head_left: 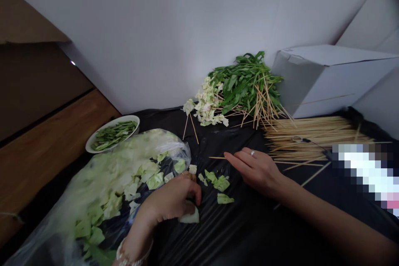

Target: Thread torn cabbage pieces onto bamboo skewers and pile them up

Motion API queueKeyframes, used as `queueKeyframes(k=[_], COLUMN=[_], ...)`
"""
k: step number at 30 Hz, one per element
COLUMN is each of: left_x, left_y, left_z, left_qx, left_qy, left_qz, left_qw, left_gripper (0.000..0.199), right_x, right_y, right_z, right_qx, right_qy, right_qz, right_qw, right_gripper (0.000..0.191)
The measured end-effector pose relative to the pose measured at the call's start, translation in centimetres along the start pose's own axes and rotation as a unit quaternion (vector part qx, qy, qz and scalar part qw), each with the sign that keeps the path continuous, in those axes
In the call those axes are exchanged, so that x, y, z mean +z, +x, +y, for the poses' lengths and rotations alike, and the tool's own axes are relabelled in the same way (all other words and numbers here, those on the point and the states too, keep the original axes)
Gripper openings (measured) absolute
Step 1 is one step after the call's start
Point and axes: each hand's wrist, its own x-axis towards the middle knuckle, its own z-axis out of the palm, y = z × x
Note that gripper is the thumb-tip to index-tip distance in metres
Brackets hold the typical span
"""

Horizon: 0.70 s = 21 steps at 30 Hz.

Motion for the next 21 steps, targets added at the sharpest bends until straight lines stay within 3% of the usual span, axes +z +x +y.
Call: queueKeyframes(k=[3,7,13,15,17,21], left_x=[0.6,0.4,0.2,0.6,1.1,2.0], left_y=[0.2,0.0,0.8,1.7,2.8,4.4], left_z=[-0.2,-0.3,0.0,-0.1,-0.3,-0.6], left_qx=[-0.021,0.004,0.019,0.007,-0.022,-0.046], left_qy=[0.017,-0.013,-0.183,-0.258,-0.348,-0.52], left_qz=[0.006,0.022,0.13,0.188,0.252,0.297], left_qw=[1.0,1.0,0.974,0.948,0.902,0.8], left_gripper=[0.017,0.011,0.008,0.011,0.017,0.042], right_x=[0.0,0.0,-0.2,-0.4,-0.6,-0.7], right_y=[0.0,-0.1,0.2,0.3,0.4,0.4], right_z=[0.1,0.3,0.3,0.3,0.1,-0.3], right_qx=[0.002,0.006,0.021,0.03,0.041,0.055], right_qy=[0.003,0.01,0.021,0.018,0.013,0.008], right_qz=[0.009,0.012,0.04,0.045,0.044,0.045], right_qw=[1.0,1.0,0.999,0.998,0.998,0.997], right_gripper=[0.034,0.035,0.035,0.035,0.034,0.036])
